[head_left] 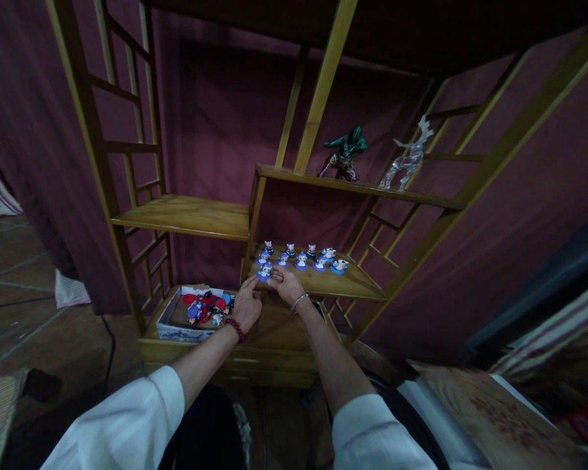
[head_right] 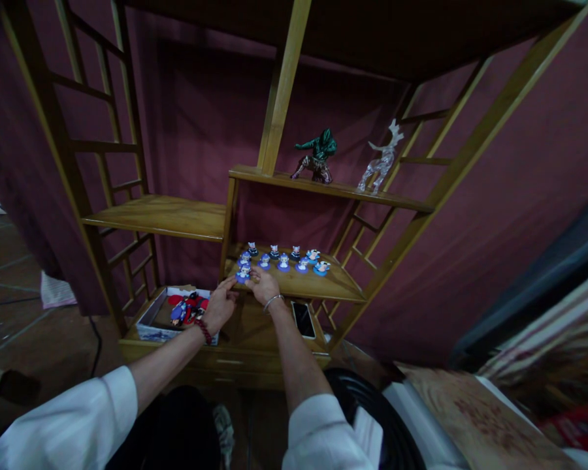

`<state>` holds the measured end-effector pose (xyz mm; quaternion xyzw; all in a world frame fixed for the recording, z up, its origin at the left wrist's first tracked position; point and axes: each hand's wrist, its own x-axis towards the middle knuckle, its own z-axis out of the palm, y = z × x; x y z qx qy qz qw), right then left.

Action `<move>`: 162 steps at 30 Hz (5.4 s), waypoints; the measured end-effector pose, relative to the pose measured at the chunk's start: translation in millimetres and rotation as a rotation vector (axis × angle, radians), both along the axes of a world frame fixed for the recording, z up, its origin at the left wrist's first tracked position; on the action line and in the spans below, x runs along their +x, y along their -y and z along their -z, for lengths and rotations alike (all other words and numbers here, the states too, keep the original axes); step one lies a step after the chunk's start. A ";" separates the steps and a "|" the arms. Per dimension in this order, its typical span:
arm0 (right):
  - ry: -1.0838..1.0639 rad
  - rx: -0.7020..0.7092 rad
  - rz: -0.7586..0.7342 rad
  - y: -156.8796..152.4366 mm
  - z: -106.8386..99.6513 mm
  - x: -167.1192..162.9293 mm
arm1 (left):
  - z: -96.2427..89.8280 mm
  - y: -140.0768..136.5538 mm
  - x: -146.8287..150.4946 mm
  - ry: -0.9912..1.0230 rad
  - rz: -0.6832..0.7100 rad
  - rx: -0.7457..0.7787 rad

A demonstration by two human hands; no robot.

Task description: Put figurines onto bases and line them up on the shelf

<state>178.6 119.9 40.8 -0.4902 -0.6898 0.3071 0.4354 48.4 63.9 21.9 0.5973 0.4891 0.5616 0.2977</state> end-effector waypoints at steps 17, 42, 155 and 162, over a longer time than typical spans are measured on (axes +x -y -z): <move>0.077 -0.034 0.099 -22.9 -12.1 0.7 | 5.4 6.6 -5.2 -0.208 -0.023 0.144; 0.451 0.153 0.241 -45.2 -20.1 -8.7 | 4.8 13.5 -6.4 -0.224 0.004 0.095; 0.149 0.221 0.148 87.0 23.7 -64.0 | 12.3 61.0 -39.1 -0.479 -0.070 -0.059; 0.163 0.183 0.140 85.3 47.9 -87.0 | 23.4 61.4 -57.0 -0.495 -0.089 -0.150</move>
